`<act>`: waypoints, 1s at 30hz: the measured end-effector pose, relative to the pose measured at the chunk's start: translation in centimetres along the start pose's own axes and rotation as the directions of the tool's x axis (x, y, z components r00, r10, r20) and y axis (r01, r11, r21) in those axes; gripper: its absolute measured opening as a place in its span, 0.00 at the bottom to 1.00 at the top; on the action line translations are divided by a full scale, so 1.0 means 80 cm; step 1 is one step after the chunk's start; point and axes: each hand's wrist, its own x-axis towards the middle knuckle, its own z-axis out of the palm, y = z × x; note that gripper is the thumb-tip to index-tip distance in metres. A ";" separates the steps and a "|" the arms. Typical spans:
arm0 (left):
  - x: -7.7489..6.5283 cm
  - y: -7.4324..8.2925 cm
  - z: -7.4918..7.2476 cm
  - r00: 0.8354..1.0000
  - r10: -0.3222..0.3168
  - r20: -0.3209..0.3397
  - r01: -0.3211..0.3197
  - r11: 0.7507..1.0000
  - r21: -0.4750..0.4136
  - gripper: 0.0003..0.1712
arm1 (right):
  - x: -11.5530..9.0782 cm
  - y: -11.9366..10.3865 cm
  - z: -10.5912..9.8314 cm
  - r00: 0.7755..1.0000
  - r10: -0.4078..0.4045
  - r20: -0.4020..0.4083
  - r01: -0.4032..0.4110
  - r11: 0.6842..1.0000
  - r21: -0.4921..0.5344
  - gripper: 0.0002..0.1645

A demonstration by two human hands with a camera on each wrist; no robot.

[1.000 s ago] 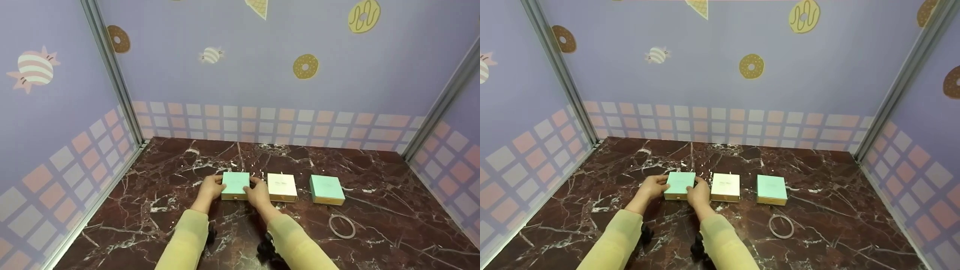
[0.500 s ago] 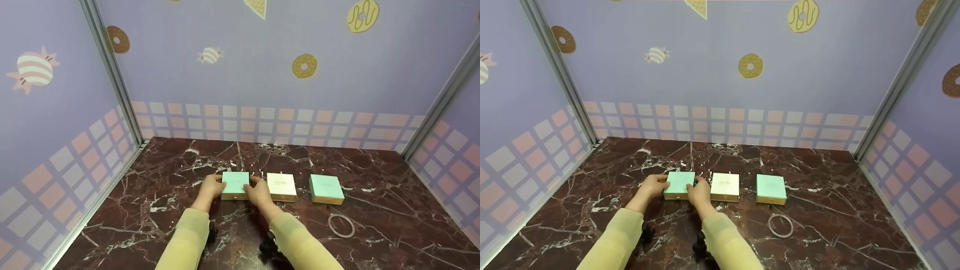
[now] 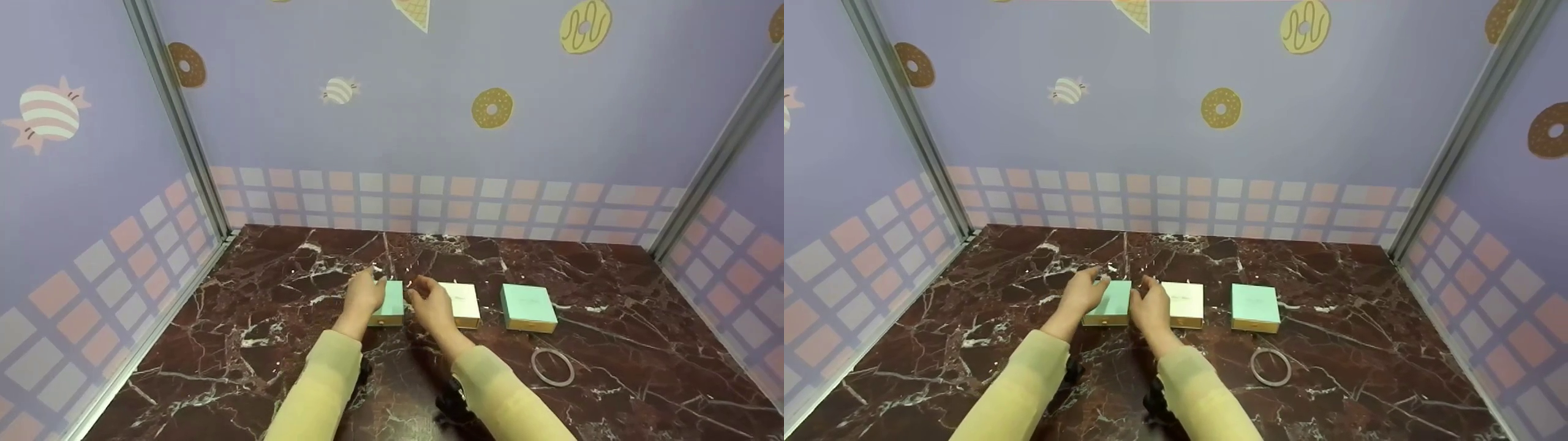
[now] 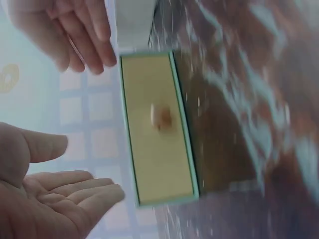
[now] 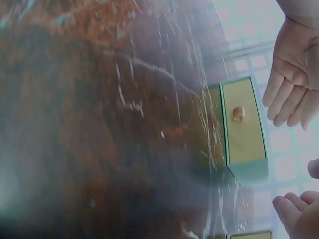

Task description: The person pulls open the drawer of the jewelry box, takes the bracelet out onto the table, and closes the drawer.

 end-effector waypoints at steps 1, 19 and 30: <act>0.000 0.003 0.004 1.000 0.009 -0.004 -0.009 1.000 -0.011 0.30 | 0.001 0.001 -0.003 1.000 -0.008 -0.012 0.008 1.000 0.001 0.24; -0.012 0.039 0.066 0.991 0.134 0.016 -0.132 0.987 -0.094 0.27 | 0.017 0.033 -0.054 0.979 -0.014 -0.203 0.006 0.999 -0.040 0.21; -0.021 0.045 0.094 0.985 0.142 0.096 -0.136 0.989 -0.064 0.29 | 0.020 0.060 -0.077 0.958 0.097 -0.269 -0.117 0.991 -0.059 0.25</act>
